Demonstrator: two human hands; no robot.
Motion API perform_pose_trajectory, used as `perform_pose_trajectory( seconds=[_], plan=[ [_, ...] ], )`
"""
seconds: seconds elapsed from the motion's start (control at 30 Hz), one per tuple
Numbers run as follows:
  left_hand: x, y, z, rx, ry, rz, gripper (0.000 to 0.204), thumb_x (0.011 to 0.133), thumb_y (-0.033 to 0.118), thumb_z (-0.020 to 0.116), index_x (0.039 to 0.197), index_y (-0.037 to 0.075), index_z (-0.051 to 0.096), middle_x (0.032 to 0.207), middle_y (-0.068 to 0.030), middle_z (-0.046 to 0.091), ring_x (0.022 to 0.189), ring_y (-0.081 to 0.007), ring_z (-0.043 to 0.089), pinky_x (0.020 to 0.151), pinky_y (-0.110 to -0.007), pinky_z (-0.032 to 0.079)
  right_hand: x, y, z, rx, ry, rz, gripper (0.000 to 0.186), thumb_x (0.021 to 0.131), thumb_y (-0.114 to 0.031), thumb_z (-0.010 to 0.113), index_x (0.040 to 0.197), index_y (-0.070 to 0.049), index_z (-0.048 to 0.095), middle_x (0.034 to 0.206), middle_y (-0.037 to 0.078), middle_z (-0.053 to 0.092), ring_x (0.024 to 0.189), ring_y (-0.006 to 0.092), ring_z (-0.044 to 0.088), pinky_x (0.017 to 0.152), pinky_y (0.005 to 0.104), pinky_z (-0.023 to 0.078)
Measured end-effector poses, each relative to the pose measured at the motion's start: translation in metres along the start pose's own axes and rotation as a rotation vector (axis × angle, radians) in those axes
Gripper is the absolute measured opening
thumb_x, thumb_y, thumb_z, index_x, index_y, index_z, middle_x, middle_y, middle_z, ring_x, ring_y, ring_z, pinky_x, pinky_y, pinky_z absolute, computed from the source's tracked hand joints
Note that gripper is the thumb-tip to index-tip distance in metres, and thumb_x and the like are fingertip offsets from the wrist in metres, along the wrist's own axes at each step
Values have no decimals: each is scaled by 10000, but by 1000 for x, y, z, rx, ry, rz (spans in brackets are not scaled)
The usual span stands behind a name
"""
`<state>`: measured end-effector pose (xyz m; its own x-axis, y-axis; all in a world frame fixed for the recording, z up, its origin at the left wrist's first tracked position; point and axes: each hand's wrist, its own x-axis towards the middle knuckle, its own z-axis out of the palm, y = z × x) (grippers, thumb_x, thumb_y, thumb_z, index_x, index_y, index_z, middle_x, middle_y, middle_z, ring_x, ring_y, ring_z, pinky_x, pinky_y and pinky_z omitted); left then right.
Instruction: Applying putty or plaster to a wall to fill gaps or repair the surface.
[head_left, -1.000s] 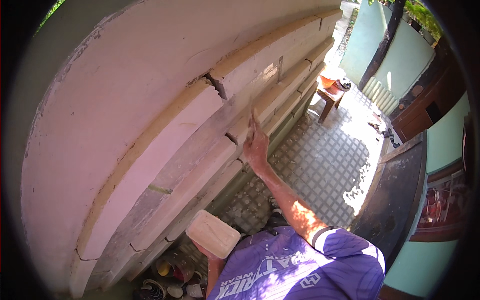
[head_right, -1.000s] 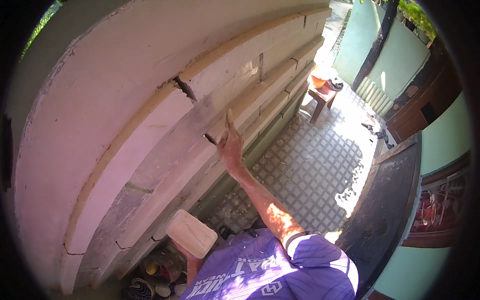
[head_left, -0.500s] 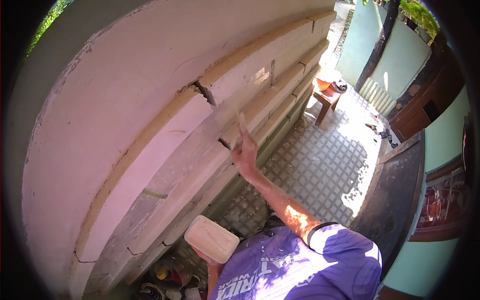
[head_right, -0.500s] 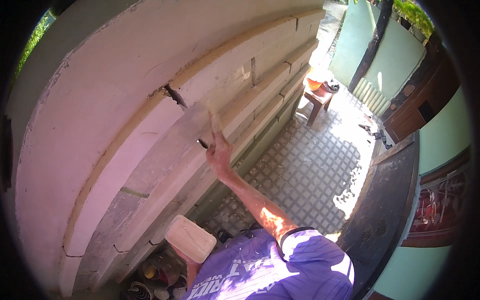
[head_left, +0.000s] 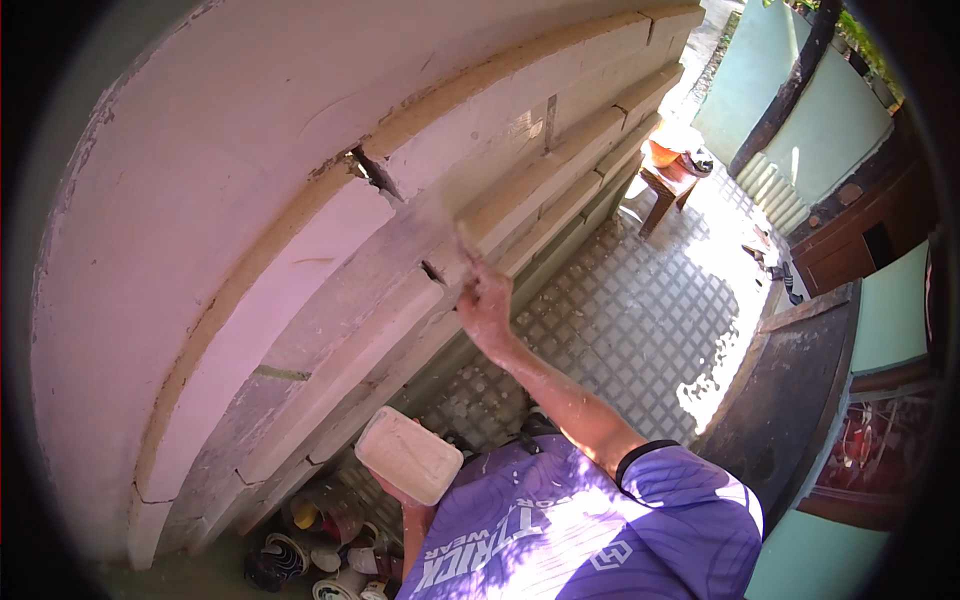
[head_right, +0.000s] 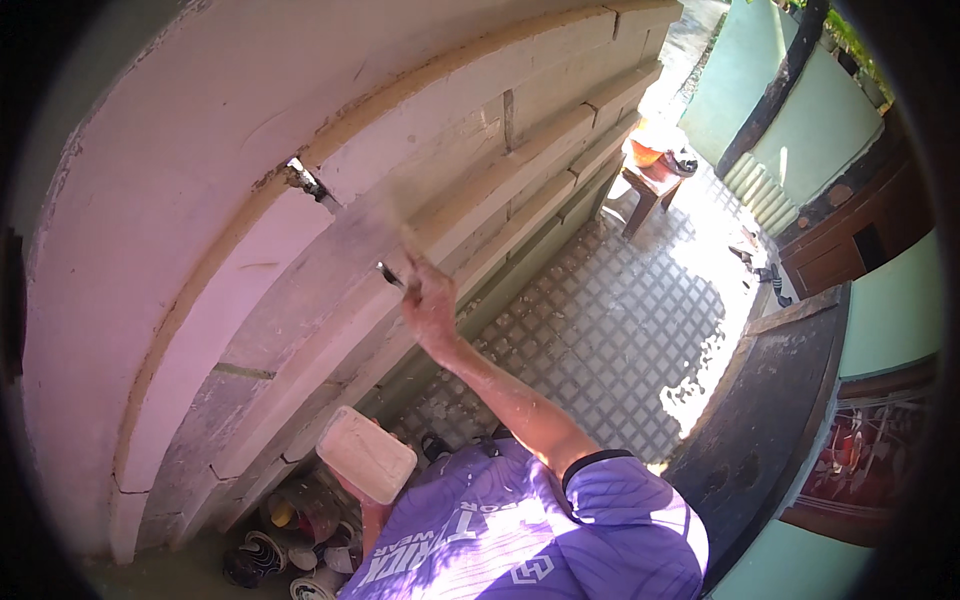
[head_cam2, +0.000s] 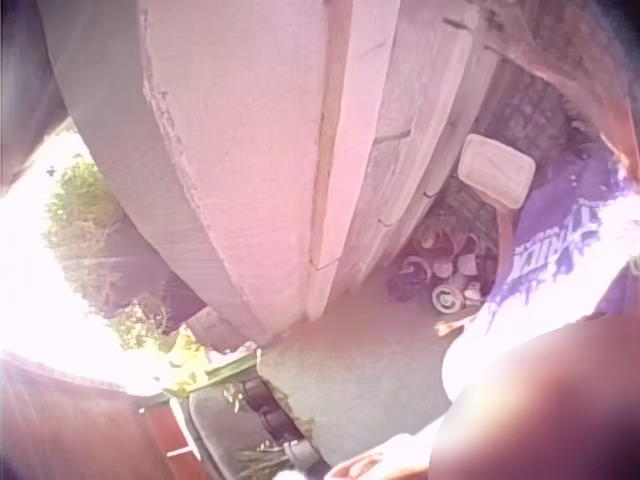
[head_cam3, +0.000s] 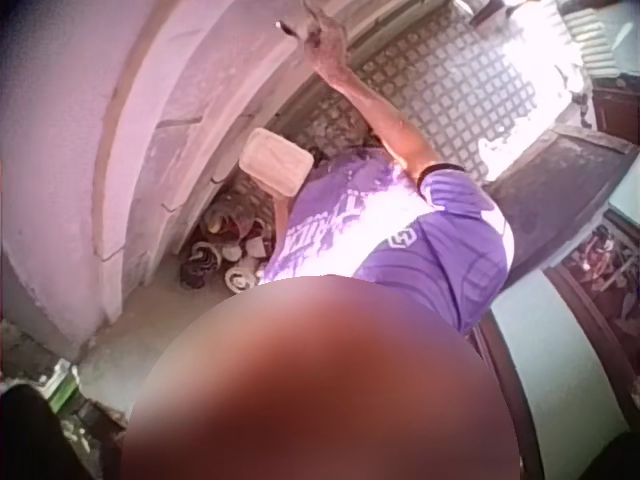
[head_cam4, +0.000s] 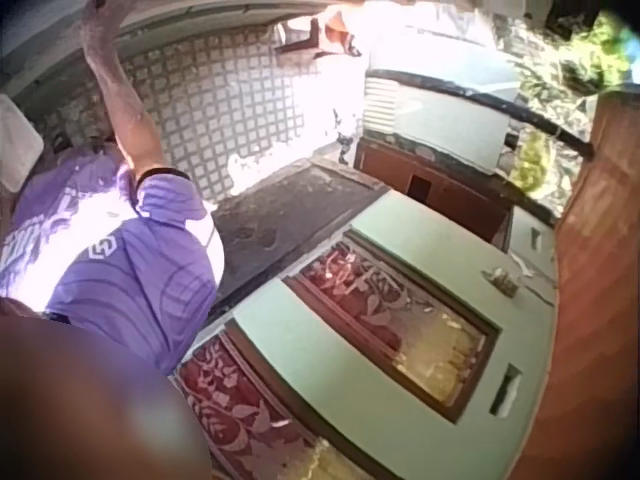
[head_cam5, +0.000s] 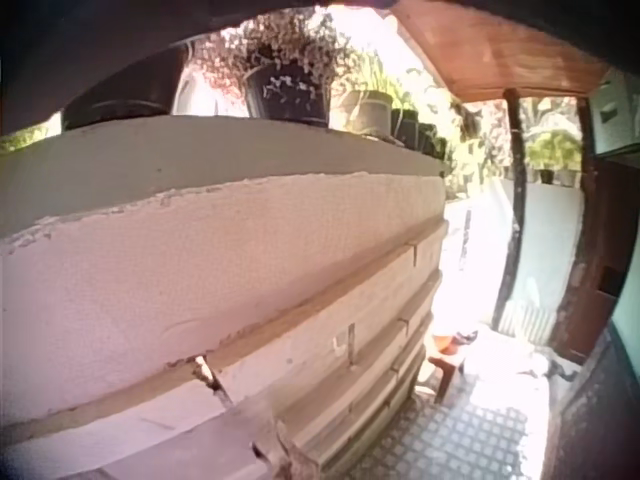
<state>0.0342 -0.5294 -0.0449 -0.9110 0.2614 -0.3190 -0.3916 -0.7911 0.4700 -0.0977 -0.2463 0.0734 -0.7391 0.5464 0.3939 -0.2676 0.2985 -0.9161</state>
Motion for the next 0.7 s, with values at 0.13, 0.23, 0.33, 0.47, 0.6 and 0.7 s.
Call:
perform_pose_trajectory(
  seconds=[0.13,0.23,0.33,0.47,0.6,0.7],
  plan=[
    [6,-13,-2,-50,73,37,872,847,813,392,1473,206,428,1402,-111,547,1094,-410,624,912,-672,461,135,50,-68,-290,630,-376,813,692,159,395,1462,-86,483,1284,128,664,763,82,672,535,283,431],
    [7,-23,10,7,74,1,876,850,812,389,1474,199,431,1405,-116,546,1096,-409,626,910,-665,469,176,70,-56,-409,454,-90,810,711,148,462,1479,-110,448,1320,199,601,1030,295,627,828,392,497],
    [2,-28,15,92,44,-24,879,852,813,383,1480,200,421,1409,-121,542,1093,-410,628,904,-655,479,134,32,4,-273,238,-107,843,721,148,526,1501,-148,406,1416,241,501,1252,414,530,1006,465,472],
    [5,-43,23,-3,91,-41,880,858,809,382,1491,199,405,1417,-125,534,1098,-411,626,906,-640,490,31,5,14,-186,-84,-472,845,710,165,524,1481,-169,443,1376,245,538,1163,405,611,818,435,584],
    [-1,-53,63,-32,-44,-58,876,859,797,409,1495,194,400,1428,-127,523,1115,-413,618,918,-643,485,54,26,-38,-31,66,-96,842,698,210,430,1465,-132,484,1356,235,572,981,259,691,678,355,552],
    [-4,-57,79,-112,-79,-77,880,852,793,436,1498,195,395,1447,-119,505,1131,-414,610,935,-651,476,142,43,-70,-241,449,-141,782,714,195,424,1448,-67,488,1311,239,605,956,223,689,704,317,536]
  ],
)
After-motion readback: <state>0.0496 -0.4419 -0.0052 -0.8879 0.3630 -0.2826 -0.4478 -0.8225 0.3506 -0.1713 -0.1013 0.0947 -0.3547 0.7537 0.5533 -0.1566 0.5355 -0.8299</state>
